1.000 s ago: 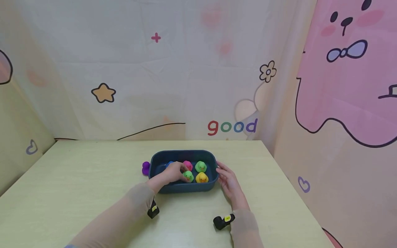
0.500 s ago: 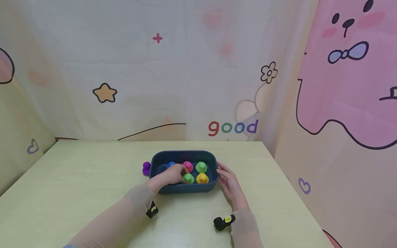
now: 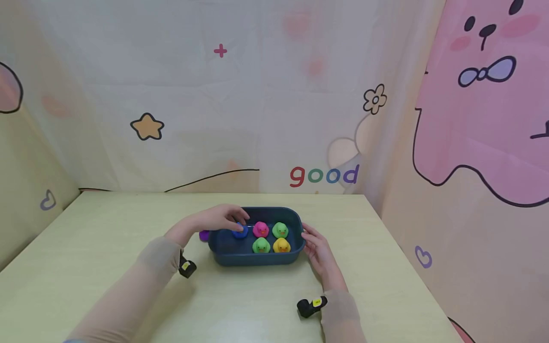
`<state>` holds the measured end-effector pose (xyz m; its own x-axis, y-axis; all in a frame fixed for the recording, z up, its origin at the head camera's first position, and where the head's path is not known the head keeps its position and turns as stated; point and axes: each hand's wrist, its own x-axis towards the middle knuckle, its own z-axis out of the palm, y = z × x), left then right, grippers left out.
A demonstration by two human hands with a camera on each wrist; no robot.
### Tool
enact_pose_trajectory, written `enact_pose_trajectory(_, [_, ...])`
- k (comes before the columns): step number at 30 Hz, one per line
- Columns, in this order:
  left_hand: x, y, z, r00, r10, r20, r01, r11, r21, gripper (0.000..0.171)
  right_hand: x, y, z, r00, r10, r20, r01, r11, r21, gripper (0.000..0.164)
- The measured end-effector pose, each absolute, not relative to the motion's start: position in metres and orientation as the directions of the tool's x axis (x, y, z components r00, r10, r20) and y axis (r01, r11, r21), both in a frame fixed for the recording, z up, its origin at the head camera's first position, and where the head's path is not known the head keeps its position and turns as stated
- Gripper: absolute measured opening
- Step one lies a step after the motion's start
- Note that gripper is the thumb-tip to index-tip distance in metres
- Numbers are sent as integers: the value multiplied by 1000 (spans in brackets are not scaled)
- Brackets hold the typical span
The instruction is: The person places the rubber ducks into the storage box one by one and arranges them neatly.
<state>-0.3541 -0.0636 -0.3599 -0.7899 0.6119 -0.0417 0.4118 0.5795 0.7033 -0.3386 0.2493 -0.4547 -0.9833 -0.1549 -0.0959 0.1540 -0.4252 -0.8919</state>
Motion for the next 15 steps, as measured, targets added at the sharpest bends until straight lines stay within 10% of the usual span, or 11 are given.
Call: enact_pose_trajectory(15, [-373,-142,-397,-936,345,73,244,484,840,35,-342,250,-458,-984,-160,-74,140,-453,-880,30])
